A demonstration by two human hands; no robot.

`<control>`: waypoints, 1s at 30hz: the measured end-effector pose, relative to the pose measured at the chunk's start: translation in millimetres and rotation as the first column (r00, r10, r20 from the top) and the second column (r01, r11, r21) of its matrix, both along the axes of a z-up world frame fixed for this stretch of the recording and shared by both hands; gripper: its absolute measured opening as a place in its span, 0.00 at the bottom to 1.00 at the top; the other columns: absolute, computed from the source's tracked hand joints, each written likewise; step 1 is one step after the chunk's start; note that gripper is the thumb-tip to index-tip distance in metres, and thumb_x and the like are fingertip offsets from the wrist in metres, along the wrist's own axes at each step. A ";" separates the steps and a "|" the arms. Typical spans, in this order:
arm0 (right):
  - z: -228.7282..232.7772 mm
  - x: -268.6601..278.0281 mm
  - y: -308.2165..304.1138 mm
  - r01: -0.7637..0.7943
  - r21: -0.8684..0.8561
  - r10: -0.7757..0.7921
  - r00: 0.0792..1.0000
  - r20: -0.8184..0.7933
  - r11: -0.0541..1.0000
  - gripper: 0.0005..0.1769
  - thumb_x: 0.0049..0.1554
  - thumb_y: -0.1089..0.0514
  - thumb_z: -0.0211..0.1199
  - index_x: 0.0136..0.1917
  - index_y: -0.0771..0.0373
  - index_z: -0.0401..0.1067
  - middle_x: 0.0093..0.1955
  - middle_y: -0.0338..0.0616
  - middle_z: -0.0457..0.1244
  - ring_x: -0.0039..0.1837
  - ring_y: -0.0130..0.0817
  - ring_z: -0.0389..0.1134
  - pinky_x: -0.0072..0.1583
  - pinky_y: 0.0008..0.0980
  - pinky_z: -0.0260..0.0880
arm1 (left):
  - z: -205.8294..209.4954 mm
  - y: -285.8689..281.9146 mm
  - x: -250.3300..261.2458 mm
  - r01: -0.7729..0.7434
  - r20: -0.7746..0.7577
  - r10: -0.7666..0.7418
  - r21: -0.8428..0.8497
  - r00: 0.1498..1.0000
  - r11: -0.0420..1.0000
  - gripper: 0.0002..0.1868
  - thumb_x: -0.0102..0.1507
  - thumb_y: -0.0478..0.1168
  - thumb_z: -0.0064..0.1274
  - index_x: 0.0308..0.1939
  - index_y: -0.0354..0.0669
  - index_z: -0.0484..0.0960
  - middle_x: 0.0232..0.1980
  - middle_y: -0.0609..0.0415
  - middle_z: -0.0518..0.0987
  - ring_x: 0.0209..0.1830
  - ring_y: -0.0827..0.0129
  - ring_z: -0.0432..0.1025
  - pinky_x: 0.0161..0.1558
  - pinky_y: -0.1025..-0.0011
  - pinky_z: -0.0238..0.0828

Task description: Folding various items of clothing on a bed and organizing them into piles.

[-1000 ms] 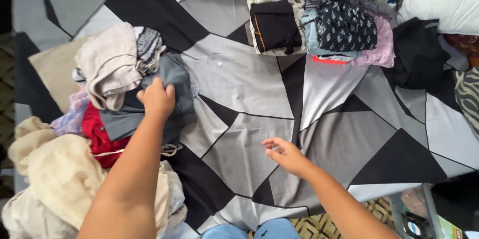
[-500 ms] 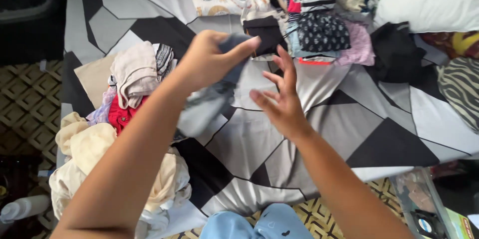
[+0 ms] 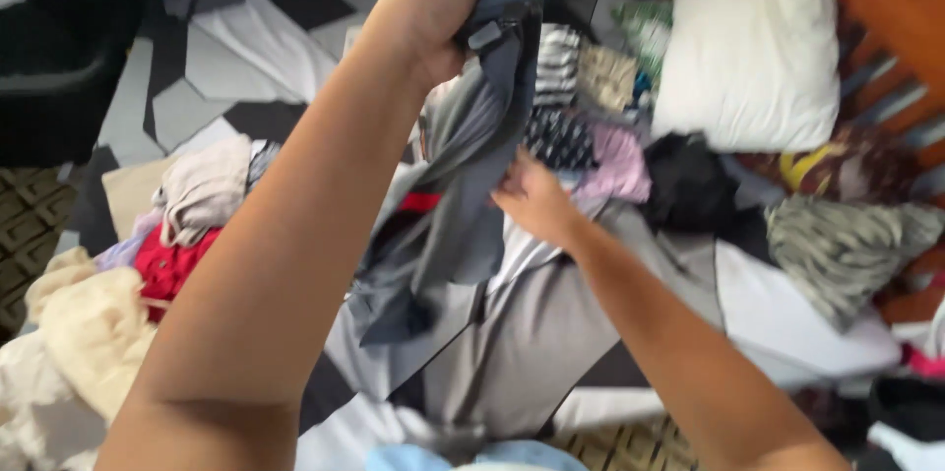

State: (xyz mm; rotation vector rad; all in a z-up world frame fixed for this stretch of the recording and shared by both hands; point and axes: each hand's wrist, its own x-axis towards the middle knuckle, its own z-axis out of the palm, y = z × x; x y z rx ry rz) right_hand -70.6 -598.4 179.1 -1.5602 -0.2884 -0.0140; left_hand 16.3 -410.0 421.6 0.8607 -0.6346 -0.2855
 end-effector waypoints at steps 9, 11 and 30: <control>75.7 -56.7 -71.2 -0.013 0.434 0.220 0.876 -0.430 0.901 0.34 0.58 0.45 0.58 0.76 0.50 0.58 0.67 0.40 0.67 0.65 0.35 0.71 0.61 0.37 0.71 | 46.5 -61.4 -55.3 0.132 -0.082 -0.121 0.147 0.989 0.980 0.20 0.51 0.38 0.72 0.45 0.36 0.85 0.42 0.50 0.85 0.39 0.67 0.81 0.43 0.68 0.81; 61.6 -44.5 -82.9 -0.055 0.084 0.066 0.987 -0.144 0.995 0.32 0.57 0.55 0.64 0.73 0.54 0.59 0.64 0.40 0.66 0.63 0.32 0.69 0.62 0.33 0.70 | 20.2 -75.3 -38.3 0.106 -0.137 -0.073 0.246 0.988 0.963 0.21 0.44 0.34 0.72 0.40 0.34 0.84 0.40 0.47 0.85 0.37 0.63 0.83 0.42 0.64 0.82; 261.7 -48.7 -79.9 0.771 -0.261 -0.490 0.587 0.644 0.581 0.11 0.53 0.69 0.67 0.50 0.64 0.81 0.40 0.45 0.72 0.40 0.30 0.70 0.44 0.28 0.69 | -12.0 -118.6 -65.0 -0.559 0.639 0.084 0.593 0.765 0.579 0.34 0.49 0.42 0.67 0.59 0.46 0.74 0.53 0.41 0.79 0.57 0.48 0.73 0.53 0.59 0.72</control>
